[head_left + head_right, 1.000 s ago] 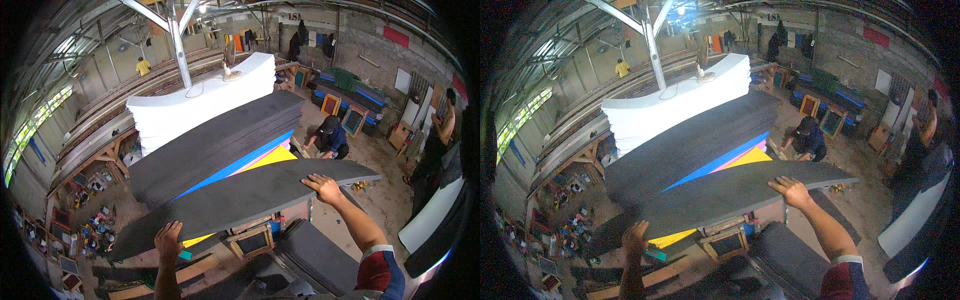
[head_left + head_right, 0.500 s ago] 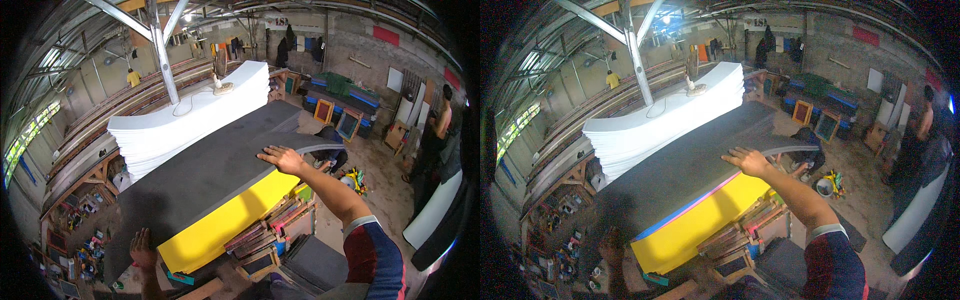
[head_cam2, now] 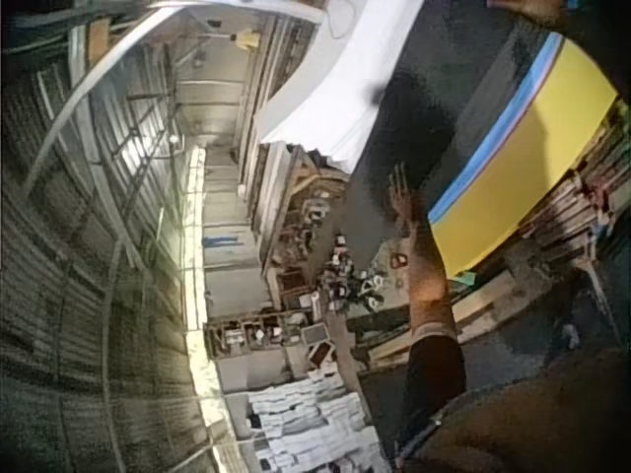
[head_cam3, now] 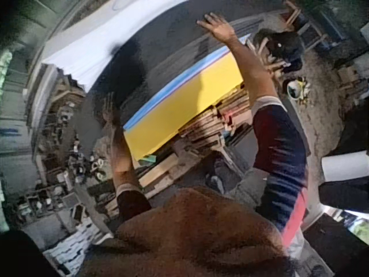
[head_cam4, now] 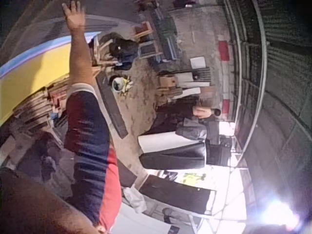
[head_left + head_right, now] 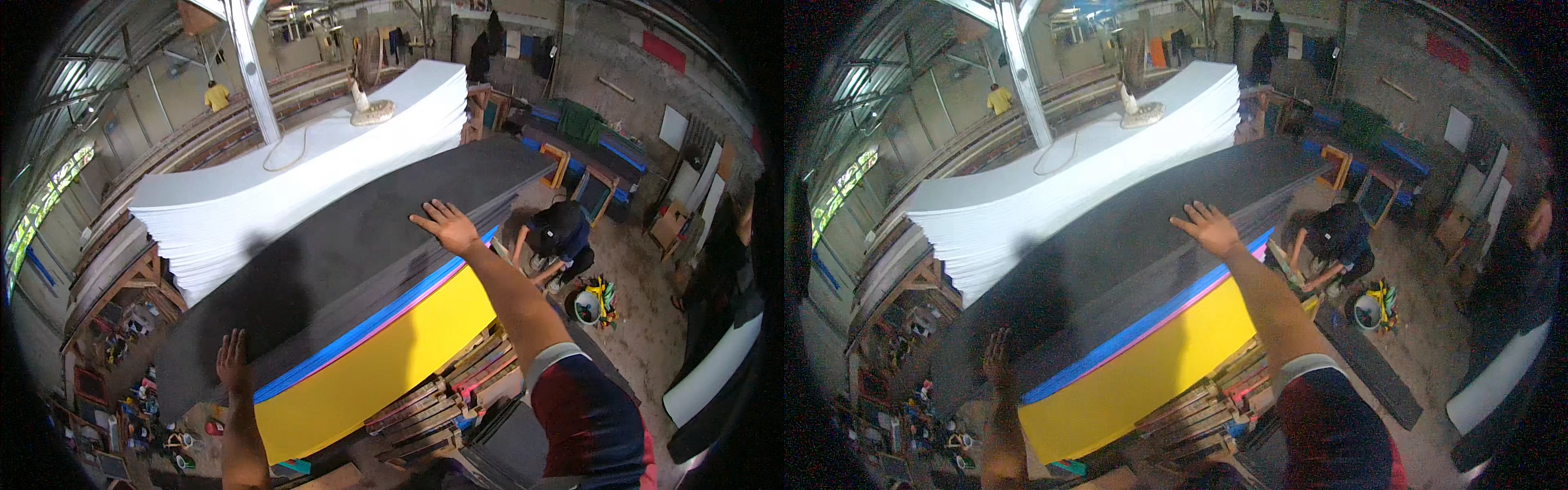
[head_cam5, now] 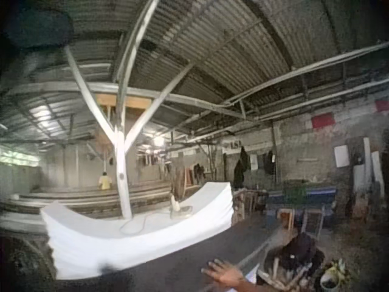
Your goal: The person cuts a large black foam sheet using a utility knife and a wooden plank as a guide. After cutting, they stack the cut pieces onto a pile of other colored foam sheets.
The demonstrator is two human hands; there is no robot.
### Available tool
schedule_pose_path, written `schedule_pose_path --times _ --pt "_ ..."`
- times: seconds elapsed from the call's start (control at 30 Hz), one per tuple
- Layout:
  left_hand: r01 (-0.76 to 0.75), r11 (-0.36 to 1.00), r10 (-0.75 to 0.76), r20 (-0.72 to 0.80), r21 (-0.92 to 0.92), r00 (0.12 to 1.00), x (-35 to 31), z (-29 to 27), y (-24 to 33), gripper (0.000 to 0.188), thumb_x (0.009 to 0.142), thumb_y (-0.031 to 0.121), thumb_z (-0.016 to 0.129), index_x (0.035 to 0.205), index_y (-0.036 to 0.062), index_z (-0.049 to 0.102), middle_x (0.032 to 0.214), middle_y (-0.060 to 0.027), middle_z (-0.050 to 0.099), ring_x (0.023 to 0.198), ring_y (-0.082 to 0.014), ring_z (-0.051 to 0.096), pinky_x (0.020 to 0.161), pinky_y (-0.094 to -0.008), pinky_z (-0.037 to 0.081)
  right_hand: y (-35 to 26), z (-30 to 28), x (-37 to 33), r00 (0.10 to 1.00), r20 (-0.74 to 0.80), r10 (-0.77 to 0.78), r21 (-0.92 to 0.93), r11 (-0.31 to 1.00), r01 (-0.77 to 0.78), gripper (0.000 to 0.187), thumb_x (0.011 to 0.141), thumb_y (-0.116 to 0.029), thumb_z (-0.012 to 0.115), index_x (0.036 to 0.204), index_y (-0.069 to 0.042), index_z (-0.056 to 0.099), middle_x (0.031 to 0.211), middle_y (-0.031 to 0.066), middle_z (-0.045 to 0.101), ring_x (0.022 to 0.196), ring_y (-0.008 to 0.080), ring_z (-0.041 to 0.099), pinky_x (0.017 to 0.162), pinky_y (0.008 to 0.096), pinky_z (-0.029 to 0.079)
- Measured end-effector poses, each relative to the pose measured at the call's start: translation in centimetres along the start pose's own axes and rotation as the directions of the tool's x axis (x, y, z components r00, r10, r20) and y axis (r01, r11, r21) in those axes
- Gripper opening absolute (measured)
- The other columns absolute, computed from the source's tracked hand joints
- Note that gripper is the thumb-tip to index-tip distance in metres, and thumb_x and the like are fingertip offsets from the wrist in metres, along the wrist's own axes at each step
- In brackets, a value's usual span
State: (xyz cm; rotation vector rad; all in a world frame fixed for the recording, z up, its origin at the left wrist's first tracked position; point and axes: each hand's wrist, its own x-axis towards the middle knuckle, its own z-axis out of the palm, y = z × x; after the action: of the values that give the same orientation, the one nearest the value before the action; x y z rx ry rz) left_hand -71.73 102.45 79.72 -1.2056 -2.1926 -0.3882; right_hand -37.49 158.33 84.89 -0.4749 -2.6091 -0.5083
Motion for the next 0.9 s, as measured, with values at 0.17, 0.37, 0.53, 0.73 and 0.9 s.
schedule_pose_path --times 0.17,0.37,0.53,0.73,0.9 --pt "-0.051 0.993 0.027 0.222 0.104 0.975 -4.3 9.9 -0.2 0.064 0.084 0.008 0.072 0.146 0.0158 0.060 0.151 -0.0101 0.061 0.140 -0.0365 0.057 0.113 -0.0496 0.049 -3.4 7.7 0.1 0.826 0.535 0.177 0.088 0.961 -0.263 0.080 0.101 -0.001 0.052 0.162 -0.047 0.029 0.173 0.0069 0.026 0.160 0.0301 0.025 0.132 0.0479 0.027" --pt "0.012 0.999 -0.026 0.286 0.052 0.958 0.9 12.4 -2.3 0.087 0.070 0.001 0.077 0.152 0.0173 0.053 0.157 -0.0089 0.055 0.143 -0.0380 0.053 0.115 -0.0506 0.046 -2.4 12.8 4.3 0.879 0.439 0.184 0.125 0.957 -0.263 0.082 0.102 0.000 0.052 0.163 -0.048 0.025 0.172 0.0098 0.027 0.159 0.0336 0.026 0.131 0.0498 0.027" --pt "-0.025 0.994 -0.011 0.326 0.107 0.945 4.8 13.6 -0.3 0.087 0.071 0.007 0.080 0.152 0.0158 0.052 0.157 -0.0092 0.054 0.144 -0.0372 0.052 0.116 -0.0512 0.045 -0.4 15.3 4.9 0.906 0.366 0.215 0.129 0.952 -0.278 0.084 0.099 0.002 0.055 0.163 -0.046 0.029 0.169 0.0160 0.034 0.157 0.0387 0.029 0.128 0.0542 0.029" --pt "-0.066 0.992 0.038 0.253 0.104 0.967 2.9 15.8 -2.0 0.092 0.066 0.007 0.083 0.152 0.0143 0.053 0.155 -0.0111 0.057 0.141 -0.0385 0.054 0.115 -0.0541 0.044 -1.0 16.3 5.9 0.857 0.444 0.261 0.056 0.947 -0.318 0.092 0.100 0.011 0.049 0.163 -0.051 0.023 0.175 0.0020 0.019 0.162 0.0254 0.018 0.134 0.0470 0.022" --pt "-0.077 0.995 0.057 0.287 0.058 0.956 5.1 15.6 -0.6 0.094 0.063 0.007 0.085 0.151 0.0143 0.053 0.153 -0.0121 0.058 0.141 -0.0394 0.054 0.116 -0.0530 0.044 0.7 17.2 5.6 0.905 0.370 0.210 0.111 0.957 -0.267 0.090 0.095 0.002 0.063 0.163 -0.047 0.028 0.170 0.0148 0.030 0.158 0.0376 0.027 0.128 0.0551 0.028"
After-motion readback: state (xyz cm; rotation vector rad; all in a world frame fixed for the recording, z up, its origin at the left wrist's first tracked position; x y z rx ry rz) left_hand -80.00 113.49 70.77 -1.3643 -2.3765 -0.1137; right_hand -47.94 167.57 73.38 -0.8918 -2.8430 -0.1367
